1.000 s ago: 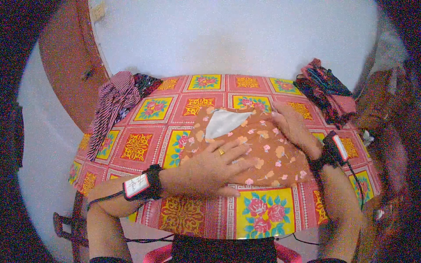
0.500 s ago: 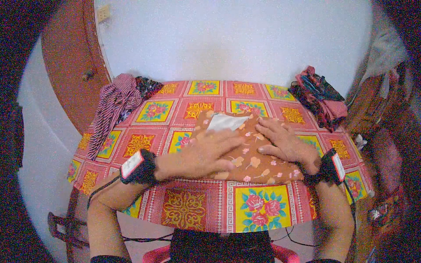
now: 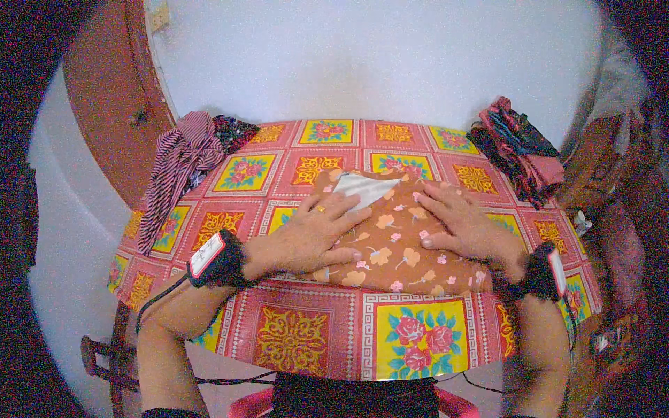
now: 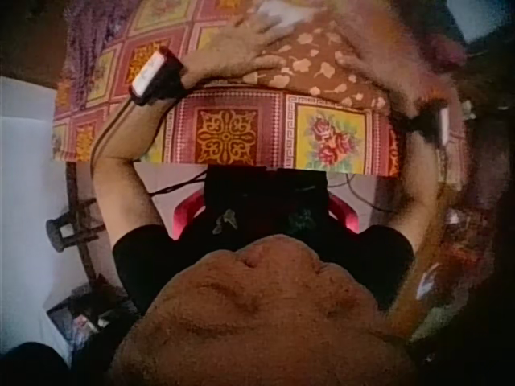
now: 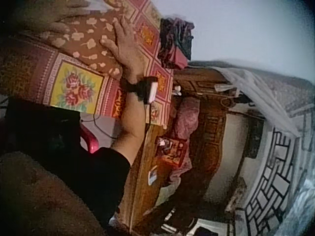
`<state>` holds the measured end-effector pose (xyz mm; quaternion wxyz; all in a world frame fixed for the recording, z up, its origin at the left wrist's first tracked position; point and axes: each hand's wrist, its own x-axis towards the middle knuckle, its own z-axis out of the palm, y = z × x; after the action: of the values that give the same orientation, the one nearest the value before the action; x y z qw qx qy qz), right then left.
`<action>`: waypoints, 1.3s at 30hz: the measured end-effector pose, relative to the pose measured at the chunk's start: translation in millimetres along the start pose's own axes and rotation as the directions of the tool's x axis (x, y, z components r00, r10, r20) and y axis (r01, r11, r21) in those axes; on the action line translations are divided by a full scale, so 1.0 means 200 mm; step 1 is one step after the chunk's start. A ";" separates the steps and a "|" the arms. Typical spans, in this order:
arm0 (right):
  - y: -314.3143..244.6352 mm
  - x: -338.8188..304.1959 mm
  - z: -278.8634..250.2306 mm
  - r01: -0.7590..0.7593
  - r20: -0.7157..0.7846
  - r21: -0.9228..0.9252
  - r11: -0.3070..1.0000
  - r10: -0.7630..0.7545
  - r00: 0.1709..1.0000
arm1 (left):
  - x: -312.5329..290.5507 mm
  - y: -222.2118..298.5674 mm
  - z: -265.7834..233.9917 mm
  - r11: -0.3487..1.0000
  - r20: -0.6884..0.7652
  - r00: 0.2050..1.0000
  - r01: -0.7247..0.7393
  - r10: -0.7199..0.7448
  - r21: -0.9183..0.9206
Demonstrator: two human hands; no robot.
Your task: Folding a patterned cloth garment on a table.
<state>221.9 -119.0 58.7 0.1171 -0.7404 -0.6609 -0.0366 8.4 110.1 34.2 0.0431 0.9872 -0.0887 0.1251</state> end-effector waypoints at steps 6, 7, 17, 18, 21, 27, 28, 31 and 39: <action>0.11 -0.03 -0.07 -0.250 0.001 -0.024 0.968 0.250 0.968 | 0.02 -0.08 -0.03 0.985 -0.023 0.993 0.108 -0.112 -0.131; 0.12 -0.04 -0.09 -0.345 -0.020 0.018 0.939 0.345 0.938 | 0.04 -0.11 -0.05 0.958 -0.028 0.980 0.186 -0.197 -0.220; -0.10 -0.04 -0.21 -0.049 0.093 -0.016 0.999 0.050 0.994 | 0.04 -0.22 -0.05 0.961 -0.247 0.951 0.121 -0.183 -0.248; -0.11 -0.04 -0.20 -0.052 0.094 -0.015 0.999 0.053 0.994 | 0.03 -0.19 -0.04 0.961 -0.245 0.952 0.119 -0.182 -0.251; -0.09 -0.05 -0.18 -0.006 0.235 -0.020 1.000 0.010 0.972 | 0.00 -0.08 -0.02 0.993 -0.202 0.979 0.035 -0.011 0.114; -0.01 -0.06 -0.13 -0.022 0.254 0.009 1.000 0.019 0.967 | -0.01 -0.06 -0.03 0.993 0.089 0.989 0.121 -0.120 -0.007; 0.00 -0.05 -0.12 -0.017 0.228 0.070 0.997 0.000 0.974 | -0.01 -0.06 -0.04 0.991 0.090 0.987 0.131 -0.131 -0.001; 0.01 -0.06 -0.16 -0.022 0.179 0.203 0.979 -0.015 0.984 | -0.01 -0.06 -0.02 0.991 0.096 0.986 0.137 -0.137 0.010; 0.05 -0.10 -0.17 0.032 0.326 0.007 0.999 -0.032 0.945 | -0.01 -0.05 -0.06 0.989 0.117 0.982 0.149 -0.149 0.011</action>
<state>232.3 -146.0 85.6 0.0062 -0.7253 -0.6832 0.0848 5.5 121.8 44.8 0.0458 0.9968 -0.0169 0.0634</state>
